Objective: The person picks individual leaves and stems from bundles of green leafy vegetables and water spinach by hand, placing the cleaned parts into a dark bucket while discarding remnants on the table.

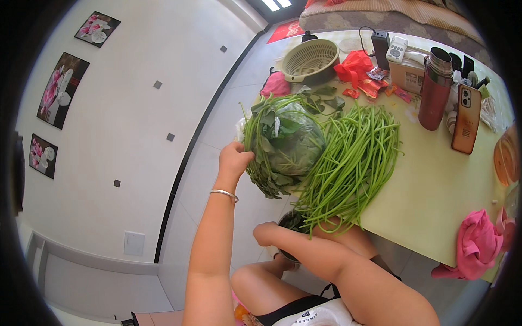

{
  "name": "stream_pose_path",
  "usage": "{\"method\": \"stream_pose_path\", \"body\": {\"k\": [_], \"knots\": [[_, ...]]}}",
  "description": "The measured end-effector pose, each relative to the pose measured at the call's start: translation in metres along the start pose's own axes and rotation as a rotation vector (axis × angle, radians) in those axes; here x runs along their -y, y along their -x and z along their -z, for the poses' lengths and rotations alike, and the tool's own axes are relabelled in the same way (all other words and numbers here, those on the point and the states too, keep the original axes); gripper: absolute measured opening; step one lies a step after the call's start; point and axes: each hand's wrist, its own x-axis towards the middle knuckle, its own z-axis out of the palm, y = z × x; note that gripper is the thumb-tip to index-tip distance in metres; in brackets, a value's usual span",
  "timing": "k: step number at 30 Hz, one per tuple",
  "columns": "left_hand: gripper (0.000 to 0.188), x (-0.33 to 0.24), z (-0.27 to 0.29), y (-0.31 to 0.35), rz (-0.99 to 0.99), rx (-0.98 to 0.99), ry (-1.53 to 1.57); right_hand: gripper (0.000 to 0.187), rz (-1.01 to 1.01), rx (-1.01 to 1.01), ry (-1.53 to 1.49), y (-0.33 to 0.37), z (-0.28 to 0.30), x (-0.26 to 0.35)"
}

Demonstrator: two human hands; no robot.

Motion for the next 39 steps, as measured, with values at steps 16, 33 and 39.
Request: {"method": "stream_pose_path", "body": {"k": [16, 33, 39], "knots": [[0.023, -0.031, 0.041, -0.024, -0.014, 0.162, -0.087, 0.023, -0.002, 0.0, -0.003, -0.006, -0.004, -0.004], [0.008, -0.078, 0.022, -0.024, 0.125, 0.227, 0.354, 0.02, -0.003, 0.006, -0.02, -0.02, -0.014, -0.011], [0.019, -0.056, 0.012, -0.034, 0.044, 0.137, 0.353, 0.025, -0.011, 0.021, 0.017, -0.016, -0.008, -0.008]]}}
